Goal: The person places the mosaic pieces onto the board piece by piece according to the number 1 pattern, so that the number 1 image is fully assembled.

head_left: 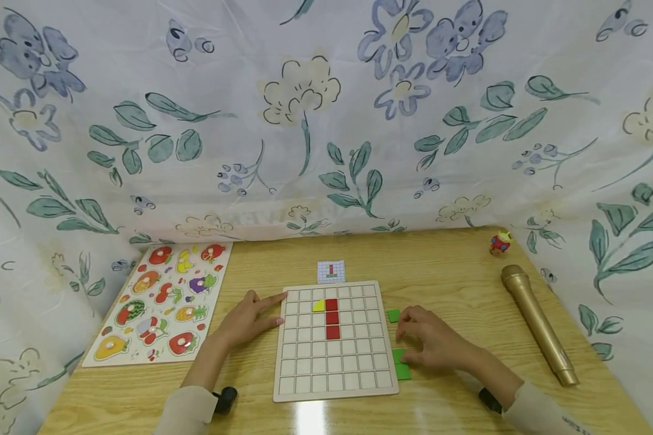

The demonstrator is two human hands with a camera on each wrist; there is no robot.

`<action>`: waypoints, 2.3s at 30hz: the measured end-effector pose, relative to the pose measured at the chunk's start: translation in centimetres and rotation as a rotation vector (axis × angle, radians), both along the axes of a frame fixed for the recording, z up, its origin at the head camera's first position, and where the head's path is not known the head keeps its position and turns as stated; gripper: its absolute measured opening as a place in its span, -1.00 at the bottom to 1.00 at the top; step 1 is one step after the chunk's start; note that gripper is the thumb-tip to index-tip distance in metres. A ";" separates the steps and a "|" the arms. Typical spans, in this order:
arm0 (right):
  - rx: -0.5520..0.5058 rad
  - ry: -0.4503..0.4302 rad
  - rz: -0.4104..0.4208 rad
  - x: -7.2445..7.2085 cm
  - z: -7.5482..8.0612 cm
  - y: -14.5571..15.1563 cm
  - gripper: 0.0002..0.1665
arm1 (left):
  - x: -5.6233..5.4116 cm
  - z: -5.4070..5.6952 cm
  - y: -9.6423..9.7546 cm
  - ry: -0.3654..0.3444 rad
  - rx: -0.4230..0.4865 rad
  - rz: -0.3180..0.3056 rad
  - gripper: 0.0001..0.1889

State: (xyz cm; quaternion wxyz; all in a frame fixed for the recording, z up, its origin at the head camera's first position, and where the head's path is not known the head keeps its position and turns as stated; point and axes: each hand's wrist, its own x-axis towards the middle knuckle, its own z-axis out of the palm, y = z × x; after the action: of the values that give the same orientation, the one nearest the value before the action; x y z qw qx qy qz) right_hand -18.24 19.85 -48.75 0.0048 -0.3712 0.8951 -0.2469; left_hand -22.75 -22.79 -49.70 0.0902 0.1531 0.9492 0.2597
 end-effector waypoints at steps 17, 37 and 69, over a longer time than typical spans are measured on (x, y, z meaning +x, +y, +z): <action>0.031 0.053 0.004 0.4 -0.1 0.0 -0.74 | 0.1 0.1 0.0 0.001 0.005 -0.002 -0.40; 0.044 0.092 0.033 0.6 -0.3 0.0 -0.74 | 0.2 0.2 0.0 -0.001 0.009 0.002 -0.40; -0.046 0.080 0.024 -0.2 0.3 -1.8 -0.74 | 0.2 0.2 -0.1 0.005 0.030 -0.009 -0.40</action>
State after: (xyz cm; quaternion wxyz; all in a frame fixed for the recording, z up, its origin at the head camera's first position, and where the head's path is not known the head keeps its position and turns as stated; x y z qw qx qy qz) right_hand -18.44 18.02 -48.40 -0.0367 -0.3913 0.8842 -0.2523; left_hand -22.55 -22.93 -49.51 0.0867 0.1594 0.9447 0.2730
